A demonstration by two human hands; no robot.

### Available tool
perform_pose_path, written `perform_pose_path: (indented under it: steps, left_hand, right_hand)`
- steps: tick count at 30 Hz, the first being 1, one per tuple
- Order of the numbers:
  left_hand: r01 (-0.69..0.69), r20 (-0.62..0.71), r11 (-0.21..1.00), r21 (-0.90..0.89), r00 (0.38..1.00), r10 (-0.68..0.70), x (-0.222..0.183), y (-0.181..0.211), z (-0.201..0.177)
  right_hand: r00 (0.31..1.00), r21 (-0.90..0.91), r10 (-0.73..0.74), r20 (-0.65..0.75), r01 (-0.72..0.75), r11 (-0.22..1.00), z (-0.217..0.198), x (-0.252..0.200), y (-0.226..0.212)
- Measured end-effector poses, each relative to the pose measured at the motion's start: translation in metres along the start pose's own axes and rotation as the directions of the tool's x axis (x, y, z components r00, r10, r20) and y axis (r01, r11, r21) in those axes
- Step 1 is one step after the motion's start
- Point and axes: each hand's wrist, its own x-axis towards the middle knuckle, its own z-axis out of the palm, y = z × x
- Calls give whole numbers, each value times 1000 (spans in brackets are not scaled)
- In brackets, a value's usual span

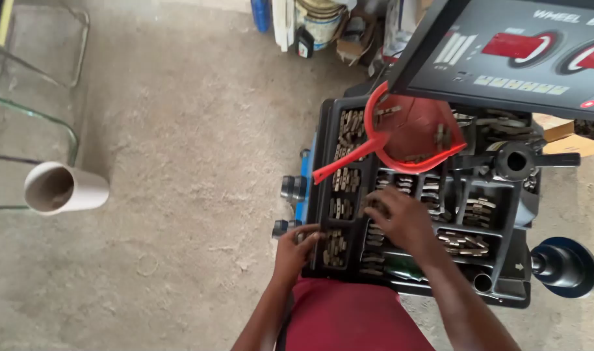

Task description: Sort and inspect metal wheel weights on a wheel balancer machine.

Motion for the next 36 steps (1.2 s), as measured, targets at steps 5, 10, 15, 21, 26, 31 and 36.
perform_pose_path:
  steps: [5,10,15,21,26,31,36]
  left_hand:
    - [-36,40,999,37,999,35,-6,4,9]
    - [9,16,1000,-5,1000,-9,-18,9,4]
    - [21,-43,996,-87,999,-25,-17,-6,-6]
    - [-12,-1,998,-55,1000,12,-14,-7,0]
    - [-3,8,999,-51,1000,4,-15,-4,4]
    - [-32,13,998,-46,999,33,-15,-9,1]
    - [-26,18,998,-50,999,27,-18,-2,2]
  right_hand:
    - [989,-173,-52,136,75,982,46,-5,4]
    - [978,-265,-74,195,126,956,67,1,10]
    - [980,-260,-95,177,139,956,72,1,9]
    - [982,-294,-102,158,145,945,73,1,6]
    - [980,-294,-121,157,164,942,71,6,3]
    - [978,-307,-111,177,162,938,74,6,4]
    - [981,-322,-91,170,142,936,80,7,2]
